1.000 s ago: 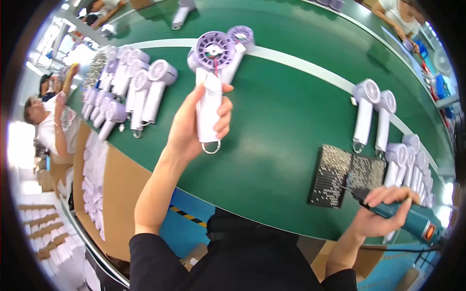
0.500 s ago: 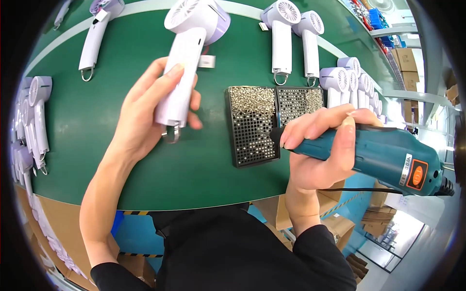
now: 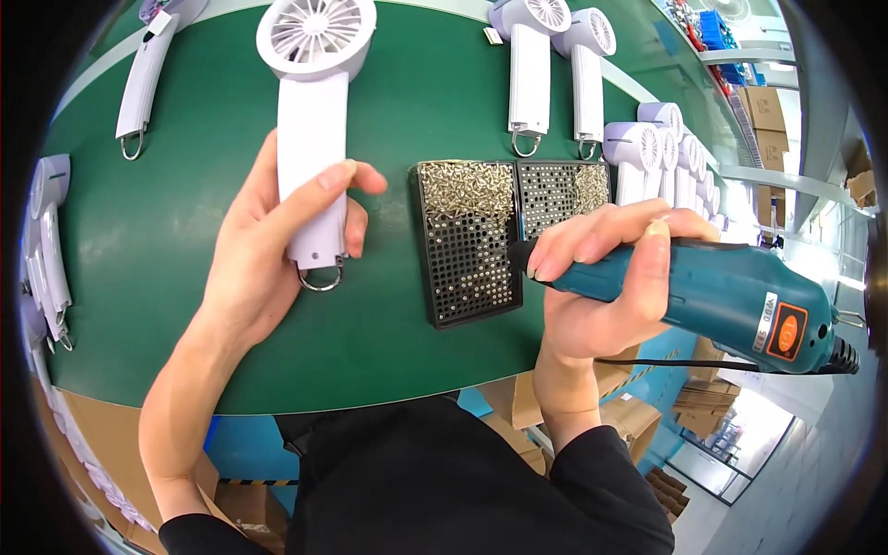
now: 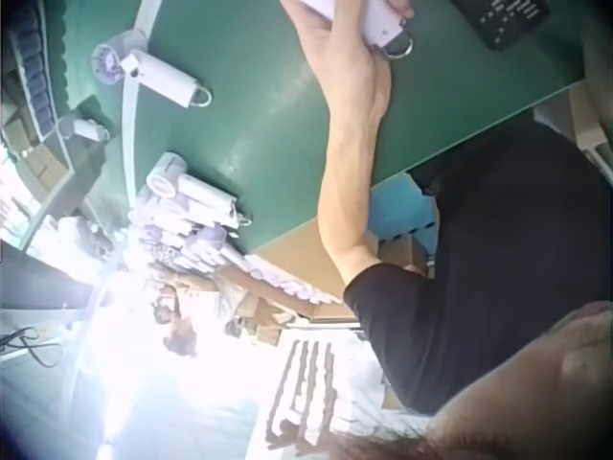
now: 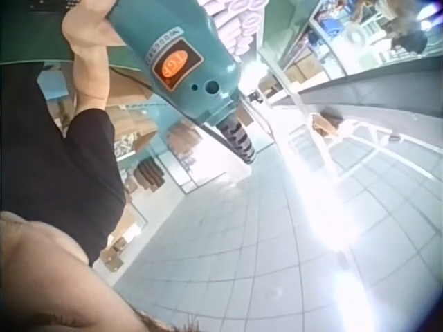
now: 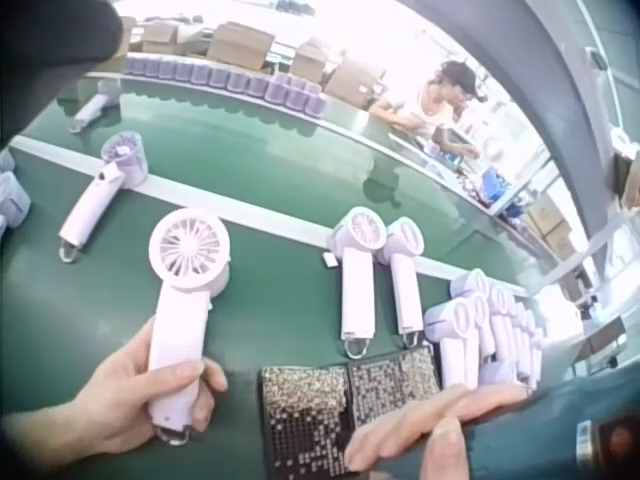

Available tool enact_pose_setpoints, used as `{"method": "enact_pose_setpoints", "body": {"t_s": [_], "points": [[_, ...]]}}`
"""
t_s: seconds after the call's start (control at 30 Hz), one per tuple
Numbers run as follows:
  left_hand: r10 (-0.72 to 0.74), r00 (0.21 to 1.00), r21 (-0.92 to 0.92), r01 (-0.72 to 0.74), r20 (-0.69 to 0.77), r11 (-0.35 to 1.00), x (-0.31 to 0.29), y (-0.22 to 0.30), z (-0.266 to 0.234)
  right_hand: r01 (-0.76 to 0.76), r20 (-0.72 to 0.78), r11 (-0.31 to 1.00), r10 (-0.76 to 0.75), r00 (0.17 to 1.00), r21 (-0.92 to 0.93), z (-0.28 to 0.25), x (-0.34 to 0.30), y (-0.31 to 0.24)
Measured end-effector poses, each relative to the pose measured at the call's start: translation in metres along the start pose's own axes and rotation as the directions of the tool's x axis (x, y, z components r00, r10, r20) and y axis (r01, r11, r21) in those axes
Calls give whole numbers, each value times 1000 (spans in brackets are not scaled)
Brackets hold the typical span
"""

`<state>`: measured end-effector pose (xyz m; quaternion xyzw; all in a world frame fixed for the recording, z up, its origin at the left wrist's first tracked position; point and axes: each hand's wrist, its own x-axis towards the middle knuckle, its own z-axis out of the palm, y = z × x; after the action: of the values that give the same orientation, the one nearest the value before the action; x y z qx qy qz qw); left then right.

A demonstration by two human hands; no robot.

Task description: The person assembles handheld portable fans by placing internal components such as circuit boards and battery compartments into a fan casing, then securing the casing with screws using an electric screwdriver.

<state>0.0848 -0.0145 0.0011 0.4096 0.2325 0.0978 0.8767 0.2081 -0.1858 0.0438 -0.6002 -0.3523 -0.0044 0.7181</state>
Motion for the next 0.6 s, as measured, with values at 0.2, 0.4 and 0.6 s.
{"method": "enact_pose_setpoints", "body": {"t_s": [0.2, 0.4, 0.6], "points": [[-96, 989, -68, 104, 109, 992, -3, -12, 4, -2, 32, 999, 4, 999, -53, 3, -1, -2], [-76, 989, -92, 88, 125, 992, -8, -28, 9, -36, -45, 999, 36, 998, 15, 7, -3, -8], [-47, 992, -89, 57, 121, 994, -9, -32, 6, 94, 69, 979, -108, 992, 183, 13, -7, -27]]}}
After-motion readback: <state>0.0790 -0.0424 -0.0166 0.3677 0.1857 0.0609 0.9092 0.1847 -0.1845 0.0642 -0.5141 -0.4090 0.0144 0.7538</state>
